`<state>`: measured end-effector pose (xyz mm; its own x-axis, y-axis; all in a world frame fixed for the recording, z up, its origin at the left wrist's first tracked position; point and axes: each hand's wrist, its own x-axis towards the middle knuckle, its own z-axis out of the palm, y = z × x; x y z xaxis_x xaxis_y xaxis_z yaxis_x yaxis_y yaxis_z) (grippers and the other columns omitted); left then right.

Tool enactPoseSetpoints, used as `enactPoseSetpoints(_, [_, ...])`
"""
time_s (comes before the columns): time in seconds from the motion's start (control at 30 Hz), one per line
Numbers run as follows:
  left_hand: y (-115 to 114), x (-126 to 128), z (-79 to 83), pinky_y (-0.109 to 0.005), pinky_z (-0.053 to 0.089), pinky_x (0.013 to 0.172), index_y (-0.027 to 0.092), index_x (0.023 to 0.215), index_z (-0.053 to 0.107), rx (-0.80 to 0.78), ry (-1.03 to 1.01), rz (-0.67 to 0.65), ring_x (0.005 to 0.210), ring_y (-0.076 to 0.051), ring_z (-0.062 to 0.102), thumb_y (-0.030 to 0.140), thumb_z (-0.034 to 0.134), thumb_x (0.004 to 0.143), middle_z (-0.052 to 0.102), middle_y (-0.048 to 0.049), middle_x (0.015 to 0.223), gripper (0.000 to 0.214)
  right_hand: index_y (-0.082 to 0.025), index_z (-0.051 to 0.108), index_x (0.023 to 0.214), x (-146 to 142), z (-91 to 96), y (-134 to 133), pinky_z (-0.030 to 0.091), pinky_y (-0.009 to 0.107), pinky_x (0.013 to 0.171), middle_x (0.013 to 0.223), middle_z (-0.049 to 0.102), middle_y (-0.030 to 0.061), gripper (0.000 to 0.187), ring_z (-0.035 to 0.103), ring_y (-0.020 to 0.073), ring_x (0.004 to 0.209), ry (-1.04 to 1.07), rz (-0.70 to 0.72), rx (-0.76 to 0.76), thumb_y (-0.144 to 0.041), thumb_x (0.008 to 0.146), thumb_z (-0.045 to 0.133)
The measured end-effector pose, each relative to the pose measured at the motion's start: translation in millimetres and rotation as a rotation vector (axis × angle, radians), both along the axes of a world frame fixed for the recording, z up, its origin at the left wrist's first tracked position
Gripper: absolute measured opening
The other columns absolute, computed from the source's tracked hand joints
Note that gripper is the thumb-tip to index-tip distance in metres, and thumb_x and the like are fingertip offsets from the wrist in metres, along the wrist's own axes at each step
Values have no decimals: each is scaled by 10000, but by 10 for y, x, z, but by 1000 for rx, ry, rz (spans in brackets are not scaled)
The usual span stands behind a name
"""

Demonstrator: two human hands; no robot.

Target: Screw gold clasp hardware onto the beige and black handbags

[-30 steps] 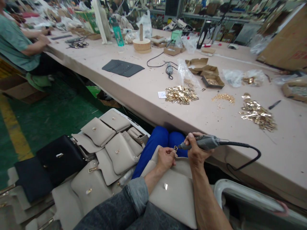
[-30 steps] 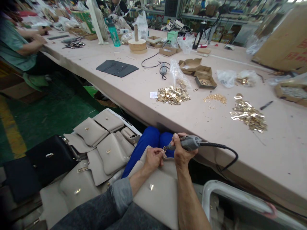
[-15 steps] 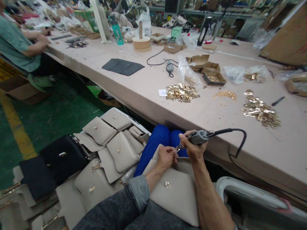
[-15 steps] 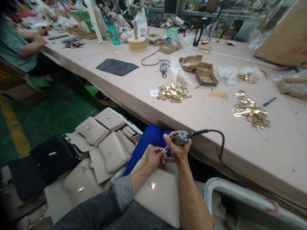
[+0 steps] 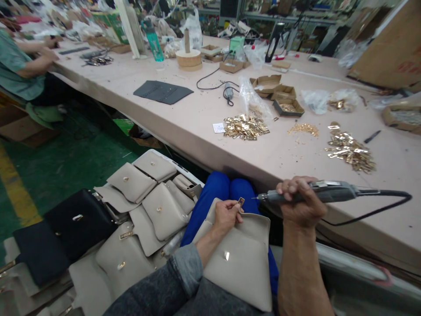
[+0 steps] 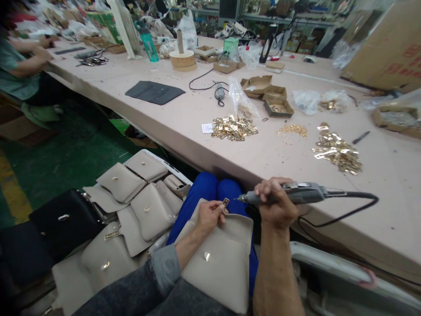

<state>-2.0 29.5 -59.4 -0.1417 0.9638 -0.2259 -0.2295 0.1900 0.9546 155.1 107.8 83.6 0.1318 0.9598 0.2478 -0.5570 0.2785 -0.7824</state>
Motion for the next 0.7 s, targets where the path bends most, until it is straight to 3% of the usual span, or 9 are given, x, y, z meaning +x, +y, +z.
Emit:
enactPoseSetpoints(0.17, [-20,42,8,-213,499,449,99,1044,727,-23,76,19,484,-166,672,449,744,865,747,-77,735,393,-180,481,750,570,-7,195,479,264,559,691,517,-49,340,444,81,528,173,-164,-127,-221,696,815])
enactPoseSetpoints(0.27, [-27,56,21,-237,531,460,125,1062,714,-4,209,28,522,-196,712,483,715,876,764,-87,821,403,-180,483,797,916,-38,395,495,239,573,751,532,-55,353,458,59,543,265,-262,-147,-207,692,818])
enactPoseSetpoints(0.4, [-6,54,13,-246,518,439,172,956,702,20,334,36,476,-214,698,477,660,870,717,-31,666,320,-204,452,847,1384,-13,848,513,222,588,750,522,-78,339,485,55,540,346,-424,-106,-170,733,769])
enactPoseSetpoints(0.5, [5,58,-21,-247,502,428,192,928,698,24,359,43,458,-217,688,497,638,863,698,-22,622,318,-204,454,867,1650,13,1254,494,196,559,724,499,-85,270,482,51,529,439,-517,-155,-123,761,688])
enactPoseSetpoints(0.7, [22,62,-130,-255,461,414,179,959,691,-15,300,56,424,-232,652,597,630,862,643,-18,492,433,-204,415,811,1846,-112,1859,439,179,459,673,469,-88,264,426,55,477,449,-594,-254,-132,831,668])
